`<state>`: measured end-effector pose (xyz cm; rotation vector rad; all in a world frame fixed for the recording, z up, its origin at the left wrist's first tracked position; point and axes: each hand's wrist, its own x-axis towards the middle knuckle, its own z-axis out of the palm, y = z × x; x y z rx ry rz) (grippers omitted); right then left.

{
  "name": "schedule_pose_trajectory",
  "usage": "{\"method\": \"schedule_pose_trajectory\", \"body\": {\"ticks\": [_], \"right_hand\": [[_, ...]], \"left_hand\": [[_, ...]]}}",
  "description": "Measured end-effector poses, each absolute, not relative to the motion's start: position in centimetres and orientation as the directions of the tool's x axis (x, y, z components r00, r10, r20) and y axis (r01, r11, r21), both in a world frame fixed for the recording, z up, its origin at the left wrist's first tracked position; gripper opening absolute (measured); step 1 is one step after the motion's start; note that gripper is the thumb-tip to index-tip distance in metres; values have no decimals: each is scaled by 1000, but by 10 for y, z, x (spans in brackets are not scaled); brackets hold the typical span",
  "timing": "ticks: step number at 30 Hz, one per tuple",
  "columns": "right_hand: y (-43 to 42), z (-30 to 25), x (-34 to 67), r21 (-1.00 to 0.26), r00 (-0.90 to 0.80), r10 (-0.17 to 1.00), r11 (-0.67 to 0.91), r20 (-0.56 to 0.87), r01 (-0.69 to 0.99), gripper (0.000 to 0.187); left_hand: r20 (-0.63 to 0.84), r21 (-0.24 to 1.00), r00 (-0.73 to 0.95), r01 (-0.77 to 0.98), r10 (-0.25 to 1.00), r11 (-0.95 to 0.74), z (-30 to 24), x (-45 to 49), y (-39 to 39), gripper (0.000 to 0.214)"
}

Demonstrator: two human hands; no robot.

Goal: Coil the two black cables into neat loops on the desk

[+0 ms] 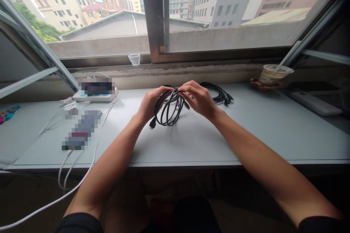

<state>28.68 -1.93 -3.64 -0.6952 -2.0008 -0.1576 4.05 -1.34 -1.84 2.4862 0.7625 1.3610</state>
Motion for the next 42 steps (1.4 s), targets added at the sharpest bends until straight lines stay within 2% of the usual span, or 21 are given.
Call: {"method": "schedule_pose_trajectory", "body": {"ticks": [6, 14, 17, 19, 22, 26, 29, 37, 42], "right_hand": [[-10, -42, 300, -280, -336, 564, 739, 754, 613, 35], [-12, -44, 292, -448, -295, 606, 768, 739, 458, 42], [-20, -41, 285, -526, -205, 631, 752, 748, 397, 41], [-24, -40, 280, -520, -183, 613, 765, 768, 380, 32], [-24, -41, 276, -437, -205, 547, 802, 812, 406, 22], [-23, -45, 271, -432, -158, 550, 777, 820, 458, 20], [-25, -46, 267, -466, -148, 563, 782, 813, 414, 22], [-31, -45, 263, -512, -125, 586, 778, 801, 364, 26], [-26, -42, 277, -396, -247, 525, 815, 815, 424, 26]], "left_hand": [[683, 453, 422, 394, 595, -800, -18, 36, -9, 26], [654, 562, 431, 273, 622, -781, -19, 40, -8, 34], [626, 623, 443, 211, 642, -753, -22, 43, -8, 33], [614, 648, 447, 186, 651, -739, -24, 45, -8, 33], [617, 657, 428, 182, 661, -731, -26, 46, -6, 31], [616, 672, 406, 176, 675, -719, -28, 47, -6, 29], [622, 668, 393, 186, 678, -721, -28, 47, -9, 30], [696, 489, 448, 276, 561, -827, -21, 51, -17, 28], [705, 475, 434, 299, 561, -828, -22, 48, -13, 25]]}}
